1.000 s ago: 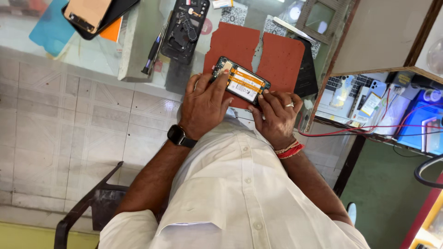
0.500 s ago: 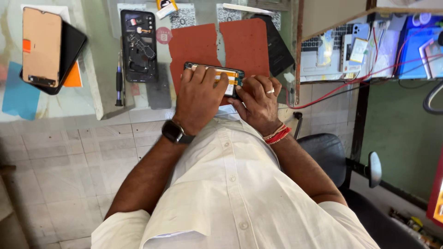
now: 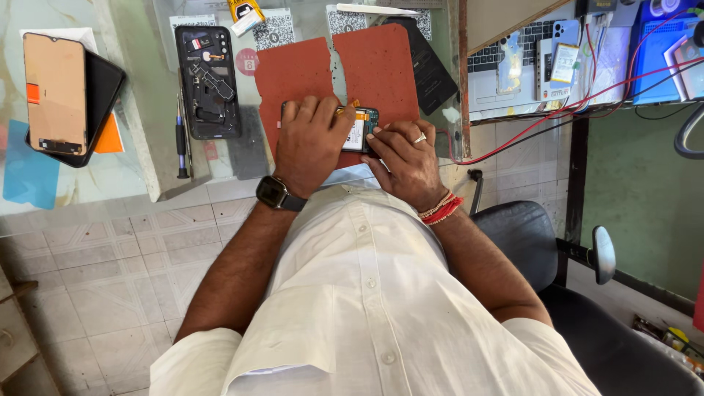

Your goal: The person applies adhesive from a glue bottle around the frame of a disassembled smartphone, then aligns the screen assembly onto the phone body and presses it into place. They then use a screwdriver to work on screws along the edge of the assembled phone on the work mat.

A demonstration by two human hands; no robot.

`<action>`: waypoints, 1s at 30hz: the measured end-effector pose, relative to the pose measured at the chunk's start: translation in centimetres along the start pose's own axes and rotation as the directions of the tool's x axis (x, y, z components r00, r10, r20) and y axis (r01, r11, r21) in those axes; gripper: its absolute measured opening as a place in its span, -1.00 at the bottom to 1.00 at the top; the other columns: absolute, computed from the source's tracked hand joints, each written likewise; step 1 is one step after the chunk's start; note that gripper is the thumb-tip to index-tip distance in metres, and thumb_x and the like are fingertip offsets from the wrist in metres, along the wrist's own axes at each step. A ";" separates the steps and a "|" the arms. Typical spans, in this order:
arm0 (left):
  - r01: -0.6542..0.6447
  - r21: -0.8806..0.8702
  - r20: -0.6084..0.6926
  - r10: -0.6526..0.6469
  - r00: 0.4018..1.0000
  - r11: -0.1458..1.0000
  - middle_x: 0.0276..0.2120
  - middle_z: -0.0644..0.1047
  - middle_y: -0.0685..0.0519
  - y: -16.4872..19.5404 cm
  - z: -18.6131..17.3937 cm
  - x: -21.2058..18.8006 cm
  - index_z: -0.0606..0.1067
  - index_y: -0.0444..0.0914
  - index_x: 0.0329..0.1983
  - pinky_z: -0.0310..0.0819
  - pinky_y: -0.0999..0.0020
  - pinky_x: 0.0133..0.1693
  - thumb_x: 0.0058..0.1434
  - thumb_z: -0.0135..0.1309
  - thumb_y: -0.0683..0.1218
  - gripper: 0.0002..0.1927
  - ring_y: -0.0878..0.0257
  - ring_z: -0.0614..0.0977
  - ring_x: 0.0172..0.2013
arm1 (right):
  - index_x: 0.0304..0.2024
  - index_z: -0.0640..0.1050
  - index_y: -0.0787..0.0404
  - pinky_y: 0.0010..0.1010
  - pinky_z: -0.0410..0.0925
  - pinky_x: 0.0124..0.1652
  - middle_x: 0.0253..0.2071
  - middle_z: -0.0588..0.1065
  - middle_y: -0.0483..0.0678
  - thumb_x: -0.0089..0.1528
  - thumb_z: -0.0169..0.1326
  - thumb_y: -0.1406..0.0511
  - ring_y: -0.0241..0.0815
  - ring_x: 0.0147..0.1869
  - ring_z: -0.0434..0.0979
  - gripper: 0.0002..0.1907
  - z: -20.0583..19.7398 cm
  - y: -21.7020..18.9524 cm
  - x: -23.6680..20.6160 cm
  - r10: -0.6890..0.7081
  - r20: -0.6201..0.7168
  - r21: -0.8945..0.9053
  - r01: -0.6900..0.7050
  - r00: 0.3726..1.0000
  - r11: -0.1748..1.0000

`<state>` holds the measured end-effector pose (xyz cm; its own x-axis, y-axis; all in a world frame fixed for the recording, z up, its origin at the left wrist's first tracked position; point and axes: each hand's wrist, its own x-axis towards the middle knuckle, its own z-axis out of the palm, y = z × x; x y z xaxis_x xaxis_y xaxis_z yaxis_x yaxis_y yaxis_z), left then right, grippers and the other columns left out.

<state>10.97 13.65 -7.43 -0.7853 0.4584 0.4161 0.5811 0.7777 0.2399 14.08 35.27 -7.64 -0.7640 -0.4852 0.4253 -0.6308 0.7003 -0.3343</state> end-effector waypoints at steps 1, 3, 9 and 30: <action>-0.020 0.015 -0.011 0.020 1.000 1.000 -0.10 0.50 0.01 0.2 0.0 0.0 0.59 -0.24 0.02 0.33 0.10 -0.09 0.32 0.11 -0.12 -0.77 0.11 0.50 -0.12 | -0.02 0.66 0.26 -0.09 0.24 0.16 -0.02 0.60 -0.04 0.22 0.38 0.21 -0.10 0.12 0.50 -0.65 0.0 0.1 0.0 0.001 0.002 0.010 -0.001 1.000 1.000; -0.053 0.045 -0.033 0.055 0.998 0.998 -0.02 0.53 -0.03 0.4 0.1 -0.2 0.59 -0.22 -0.06 0.38 0.08 -0.02 0.27 0.11 -0.11 -0.80 0.10 0.52 -0.05 | -0.02 0.66 0.29 -0.08 0.23 0.15 -0.02 0.59 -0.04 0.20 0.39 0.19 -0.11 0.11 0.50 -0.61 -0.1 0.3 0.2 0.001 0.010 0.031 -0.001 1.000 1.000; 0.002 0.017 0.023 -0.003 1.000 1.000 -0.01 0.55 -0.10 0.7 0.1 -1.0 0.62 -0.36 -0.01 0.40 0.00 0.11 0.36 0.12 -0.14 -0.76 0.05 0.52 0.00 | -0.09 0.68 0.20 -0.11 0.27 0.16 -0.08 0.63 -0.11 0.19 0.36 0.36 -0.13 0.11 0.53 -0.77 -0.9 1.8 1.1 -0.068 0.026 0.072 0.066 0.997 0.995; 0.364 0.155 -0.096 -0.353 0.931 0.918 0.11 0.50 -0.21 12.8 3.7 -2.2 0.59 -0.30 0.16 0.28 -0.17 0.25 0.39 0.07 0.06 -0.58 -0.11 0.47 0.20 | -0.14 0.61 0.25 -0.11 0.34 0.07 -0.10 0.63 -0.07 0.12 0.22 0.49 -0.07 0.03 0.55 -0.75 -3.7 8.3 2.3 -0.445 0.127 0.276 0.399 0.887 0.874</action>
<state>19.37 24.13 -8.52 -0.9155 0.1106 0.3868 0.2143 0.9478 0.2362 7.58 41.92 -6.29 -0.4141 -0.8081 0.4190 -0.8940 0.2743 -0.3543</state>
